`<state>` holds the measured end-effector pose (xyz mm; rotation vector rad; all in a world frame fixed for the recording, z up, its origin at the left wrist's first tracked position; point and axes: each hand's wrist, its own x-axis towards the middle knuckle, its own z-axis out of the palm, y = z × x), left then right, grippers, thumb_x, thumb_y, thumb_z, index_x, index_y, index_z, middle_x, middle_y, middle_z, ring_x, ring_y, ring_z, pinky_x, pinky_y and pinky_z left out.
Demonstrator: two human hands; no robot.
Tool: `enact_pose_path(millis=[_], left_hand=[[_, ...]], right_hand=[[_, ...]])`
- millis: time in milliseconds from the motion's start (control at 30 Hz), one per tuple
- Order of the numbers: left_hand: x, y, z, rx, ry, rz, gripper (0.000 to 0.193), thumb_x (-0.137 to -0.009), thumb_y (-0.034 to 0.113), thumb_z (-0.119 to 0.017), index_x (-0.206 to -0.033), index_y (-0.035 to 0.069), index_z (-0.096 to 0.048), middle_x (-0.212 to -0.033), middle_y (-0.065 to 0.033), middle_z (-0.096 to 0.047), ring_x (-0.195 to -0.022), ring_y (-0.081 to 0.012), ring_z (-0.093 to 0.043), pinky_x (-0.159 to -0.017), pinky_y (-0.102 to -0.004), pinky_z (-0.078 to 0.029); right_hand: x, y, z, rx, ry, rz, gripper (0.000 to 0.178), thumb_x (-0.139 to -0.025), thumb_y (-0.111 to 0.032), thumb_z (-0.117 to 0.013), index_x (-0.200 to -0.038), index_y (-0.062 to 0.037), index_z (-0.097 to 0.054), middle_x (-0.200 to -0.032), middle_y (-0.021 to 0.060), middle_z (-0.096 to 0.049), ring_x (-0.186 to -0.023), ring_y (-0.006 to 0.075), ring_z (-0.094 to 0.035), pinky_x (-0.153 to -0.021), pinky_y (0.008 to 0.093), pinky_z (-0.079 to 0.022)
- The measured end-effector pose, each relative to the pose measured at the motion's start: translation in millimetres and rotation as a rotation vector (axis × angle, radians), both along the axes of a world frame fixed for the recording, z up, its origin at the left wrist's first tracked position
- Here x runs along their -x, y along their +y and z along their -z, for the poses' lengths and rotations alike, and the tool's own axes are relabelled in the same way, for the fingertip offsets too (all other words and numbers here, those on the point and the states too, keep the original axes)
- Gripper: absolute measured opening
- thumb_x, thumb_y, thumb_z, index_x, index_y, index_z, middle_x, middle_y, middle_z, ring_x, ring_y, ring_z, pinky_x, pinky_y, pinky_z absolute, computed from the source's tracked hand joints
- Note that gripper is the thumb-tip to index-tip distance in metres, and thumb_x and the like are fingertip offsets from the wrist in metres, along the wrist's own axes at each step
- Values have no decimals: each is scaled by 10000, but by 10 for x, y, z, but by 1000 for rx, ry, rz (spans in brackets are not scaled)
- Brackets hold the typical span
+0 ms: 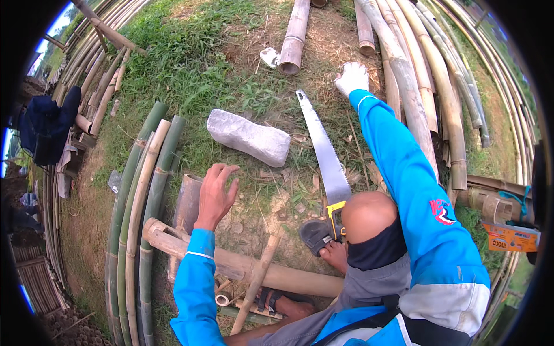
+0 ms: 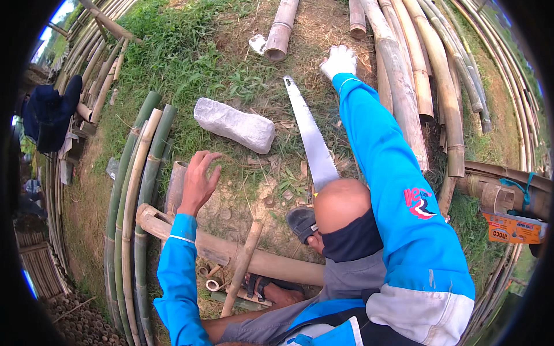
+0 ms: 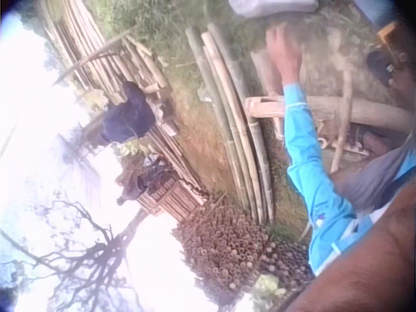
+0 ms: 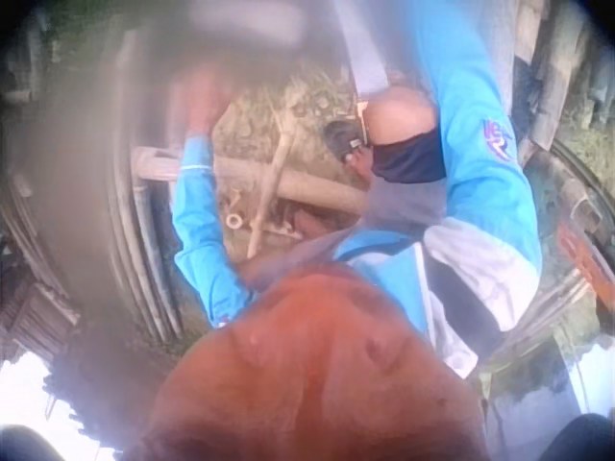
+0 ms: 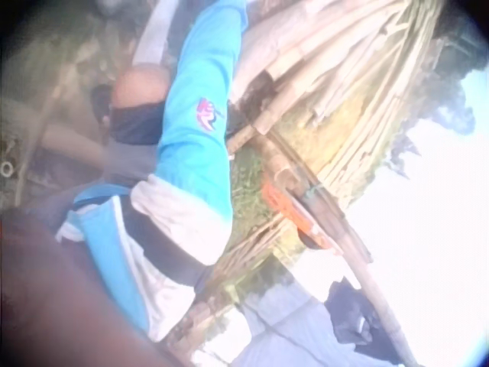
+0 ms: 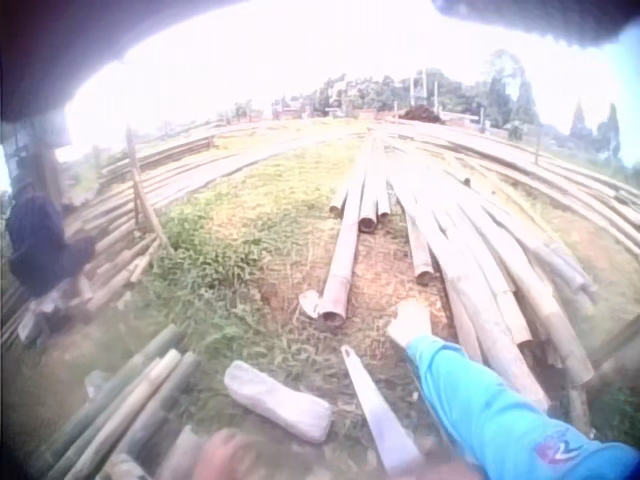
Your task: The person selects long bamboo poles from a pile, positions them on a wooden support, and uses a hand saw to cut them into shorter sections. The cut pieces are placed on the ground nearby.
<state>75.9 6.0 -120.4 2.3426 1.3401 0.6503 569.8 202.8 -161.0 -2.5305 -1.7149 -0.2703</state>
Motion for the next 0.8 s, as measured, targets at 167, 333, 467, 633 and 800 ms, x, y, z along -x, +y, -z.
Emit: enact_pose_path(millis=[167, 333, 467, 633, 800], left_hand=[[-507, 921, 289, -212, -114, -85, 335, -917, 72, -752, -1248, 90, -705, -1223, -159, -648, -1169, -380, -632, -1003, -489, -510], [-896, 1756, 326, -217, -157, -272, 310, -926, 86, -755, -1232, 72, -712, -1223, -177, -662, -1160, -397, -639, -998, -485, -513], [-1199, 2133, 437, -70, -79, -208, 353, -905, 109, -778, -1243, 46, -698, -1200, -193, -666, -1138, -404, -639, -984, -505, -510], [-1550, 2817, 646, 73, -134, -272, 449, -942, 182, -773, -1341, 17, -650, -1328, -210, -640, -1251, -406, -613, -1073, -488, -499], [-1864, 3783, 1515, 210, -115, -890, 636, -1090, 395, -580, -1593, 41, -418, -1617, -323, -373, -1517, -476, -370, -1216, -589, -361]], right_hand=[[-371, 524, 593, -129, -231, -105, 524, -1029, -428, -612, -1378, -38, -640, -1335, 225, -632, -1282, 431, -573, -1085, 566, -461], [-401, 699, 1080, -342, -144, -92, 542, -1040, -364, -540, -1486, -62, -602, -1431, 195, -620, -1456, 429, -468, -1227, 589, -326], [-504, 597, 990, -350, -103, -111, 535, -993, -336, -589, -1432, -33, -636, -1447, 207, -590, -1472, 441, -434, -1244, 599, -300], [-457, 577, 905, -314, -1, -92, 510, -974, -287, -615, -1392, 3, -643, -1421, 250, -604, -1479, 450, -428, -1266, 596, -273], [-357, 642, 771, -349, 79, -109, 515, -933, -235, -659, -1385, 12, -637, -1403, 251, -606, -1474, 464, -431, -1250, 601, -314]])
